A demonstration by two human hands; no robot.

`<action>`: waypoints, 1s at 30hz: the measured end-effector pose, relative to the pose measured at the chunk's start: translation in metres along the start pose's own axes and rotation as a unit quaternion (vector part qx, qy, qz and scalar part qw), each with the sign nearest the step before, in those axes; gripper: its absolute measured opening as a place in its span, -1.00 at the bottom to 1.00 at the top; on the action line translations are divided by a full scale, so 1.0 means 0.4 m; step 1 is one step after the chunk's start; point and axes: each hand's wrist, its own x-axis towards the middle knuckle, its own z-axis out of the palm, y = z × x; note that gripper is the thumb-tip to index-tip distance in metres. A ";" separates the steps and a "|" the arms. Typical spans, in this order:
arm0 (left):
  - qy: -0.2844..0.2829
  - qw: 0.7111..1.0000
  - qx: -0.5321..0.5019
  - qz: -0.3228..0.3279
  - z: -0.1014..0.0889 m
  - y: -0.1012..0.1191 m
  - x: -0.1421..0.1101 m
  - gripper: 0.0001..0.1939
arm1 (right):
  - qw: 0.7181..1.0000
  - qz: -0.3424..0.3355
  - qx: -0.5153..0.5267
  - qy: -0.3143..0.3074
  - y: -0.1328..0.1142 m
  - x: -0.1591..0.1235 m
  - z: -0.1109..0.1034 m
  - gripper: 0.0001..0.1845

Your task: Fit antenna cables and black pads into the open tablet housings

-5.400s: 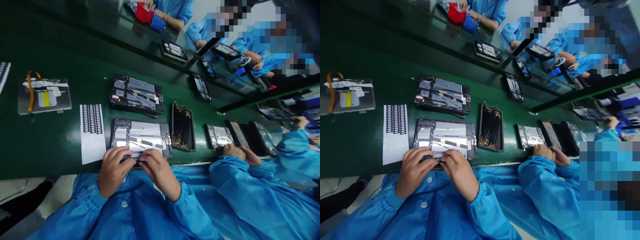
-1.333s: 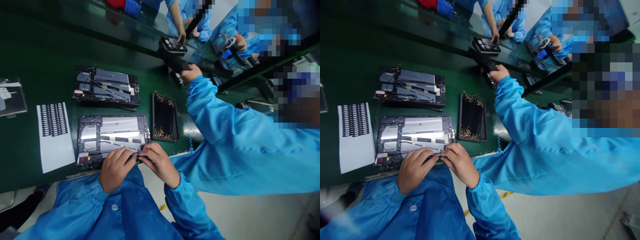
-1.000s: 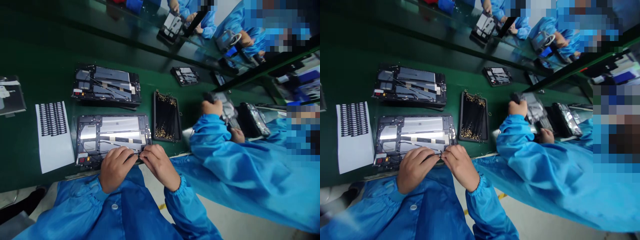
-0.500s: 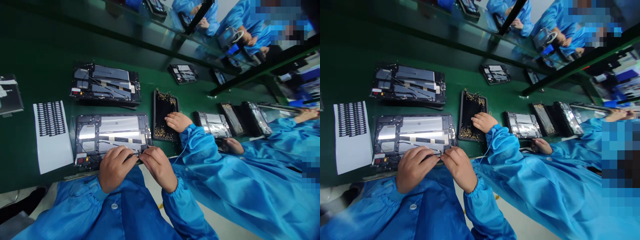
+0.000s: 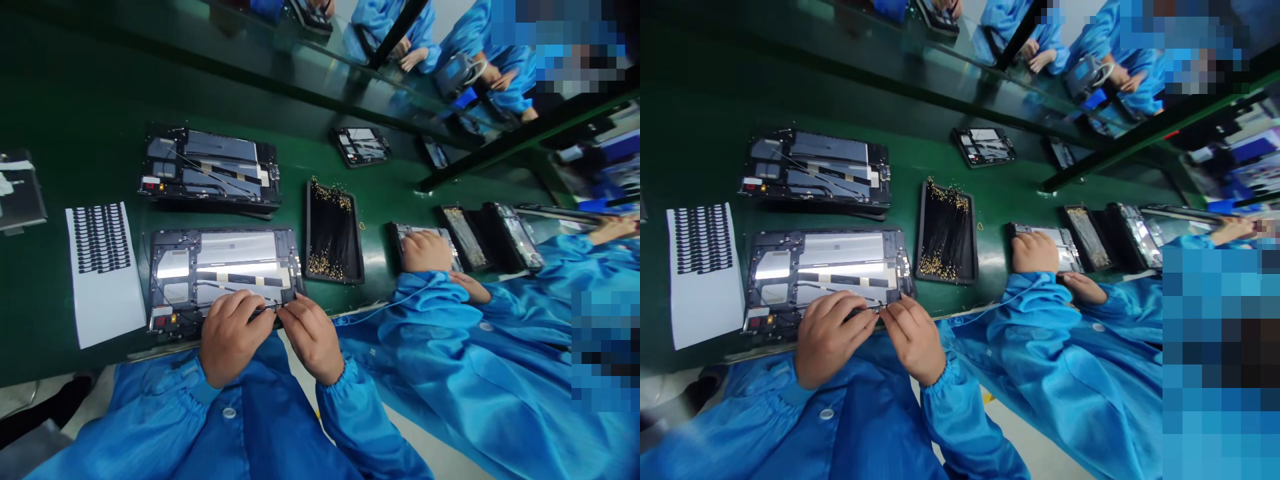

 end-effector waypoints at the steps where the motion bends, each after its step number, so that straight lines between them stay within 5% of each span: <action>1: -0.005 1.000 -0.002 -0.006 -0.002 0.001 0.000 -0.92 | 1.000 0.004 0.003 0.019 -0.001 -0.011 0.009 -0.59; 8: -0.001 1.000 -0.008 -0.022 -0.035 -0.022 -0.029 -0.88 | 0.995 0.059 -0.011 0.083 -0.017 -0.087 0.051 -0.31; 30: 0.018 0.999 -0.023 -0.015 -0.033 -0.036 -0.044 -0.96 | 0.994 0.056 -0.070 0.067 -0.033 -0.057 0.064 -0.45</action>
